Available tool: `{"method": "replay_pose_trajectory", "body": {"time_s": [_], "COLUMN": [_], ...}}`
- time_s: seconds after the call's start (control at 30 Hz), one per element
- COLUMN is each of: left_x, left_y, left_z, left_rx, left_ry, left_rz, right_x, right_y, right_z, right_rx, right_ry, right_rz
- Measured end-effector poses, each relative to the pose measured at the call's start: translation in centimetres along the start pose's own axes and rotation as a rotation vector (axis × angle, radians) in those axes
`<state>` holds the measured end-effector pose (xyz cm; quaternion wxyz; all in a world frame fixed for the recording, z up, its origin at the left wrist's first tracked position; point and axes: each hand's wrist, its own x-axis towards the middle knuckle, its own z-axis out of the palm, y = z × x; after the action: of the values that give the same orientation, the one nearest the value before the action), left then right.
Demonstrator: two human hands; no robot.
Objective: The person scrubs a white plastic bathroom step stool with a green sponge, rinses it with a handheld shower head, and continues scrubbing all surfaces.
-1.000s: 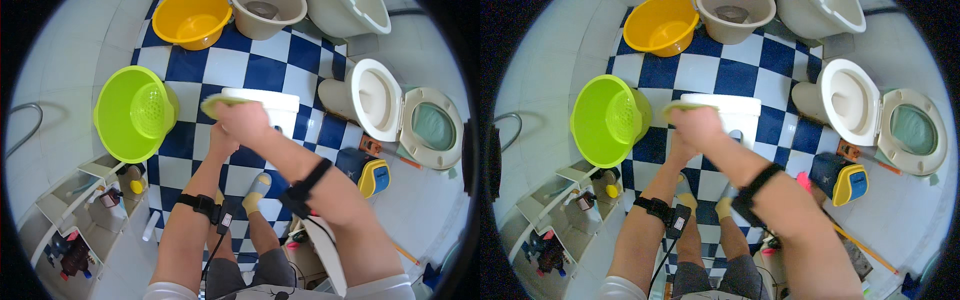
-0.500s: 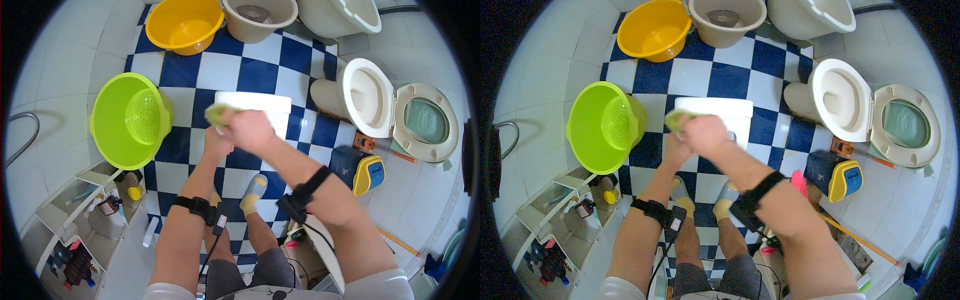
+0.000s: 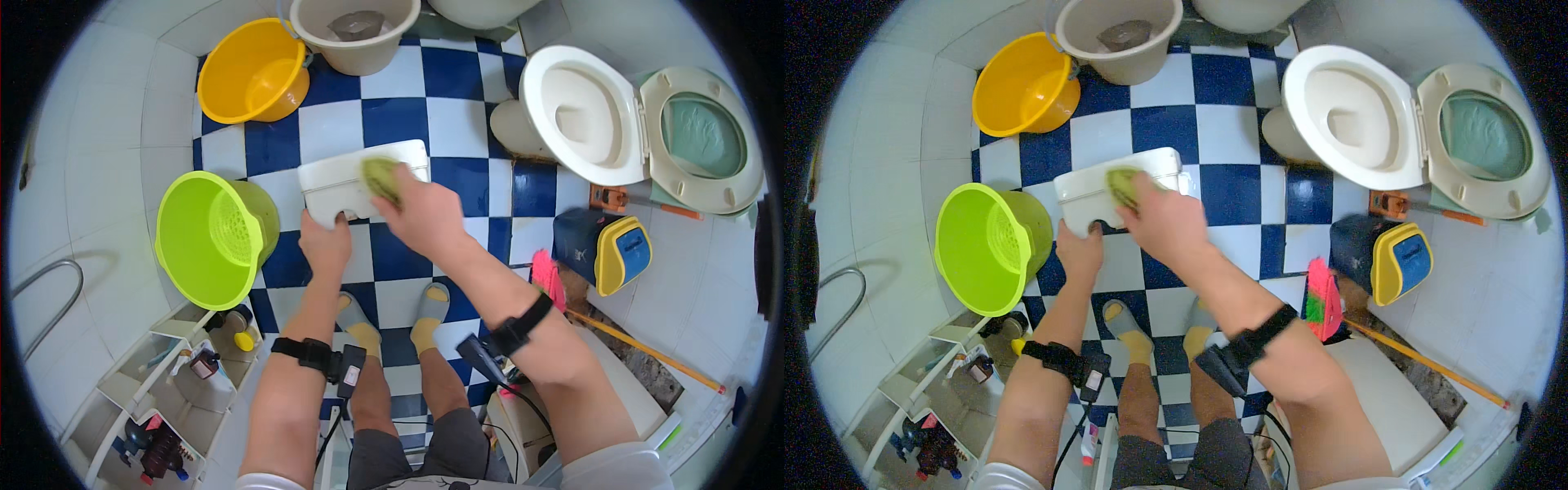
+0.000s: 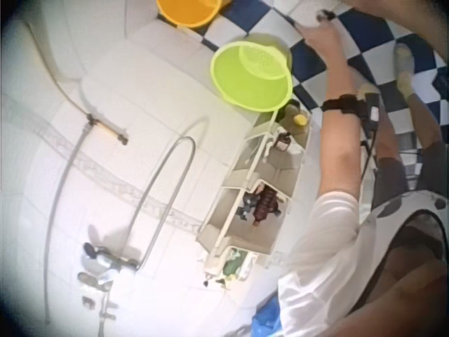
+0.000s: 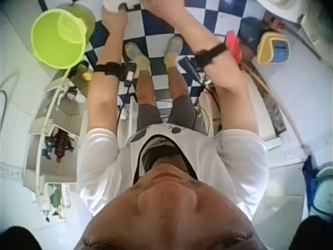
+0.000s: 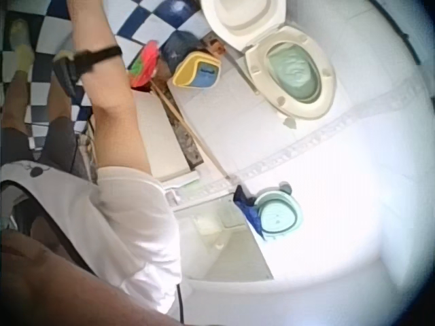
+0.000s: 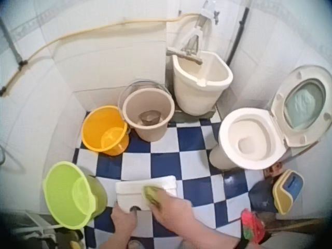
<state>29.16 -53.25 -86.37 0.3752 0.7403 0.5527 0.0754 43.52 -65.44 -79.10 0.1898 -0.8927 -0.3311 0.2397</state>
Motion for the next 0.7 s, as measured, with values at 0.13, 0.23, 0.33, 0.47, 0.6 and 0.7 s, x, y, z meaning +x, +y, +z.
{"method": "replay_pose_trajectory", "body": {"time_s": [0.13,0.23,0.33,0.47,0.6,0.7], "left_x": [1.3,2.3,2.6,1.9,-0.2,-1.5], "left_y": [-1.5,-2.0,-2.3,-3.4,-6.3,-8.8], "left_z": [-0.1,-0.5,-2.6,-4.0,-1.3,2.2], "left_rx": [0.053,-0.005,-0.236,-0.514,-0.75,-0.772], "left_ry": [-0.015,-0.088,-0.236,-0.33,-0.413,-0.477], "left_rz": [0.057,-0.025,-0.266,-0.336,-0.522,-0.537], "right_x": [1.0,0.6,-0.8,-3.6,-5.2,-5.0], "right_y": [1.4,5.3,9.5,10.9,9.2,8.5], "right_z": [0.8,0.3,-0.6,0.1,1.2,1.1], "right_rx": [0.098,0.176,0.201,0.405,0.602,0.602], "right_ry": [0.049,0.103,0.063,0.067,0.255,0.269], "right_rz": [0.086,0.221,0.476,0.524,0.353,0.355]}}
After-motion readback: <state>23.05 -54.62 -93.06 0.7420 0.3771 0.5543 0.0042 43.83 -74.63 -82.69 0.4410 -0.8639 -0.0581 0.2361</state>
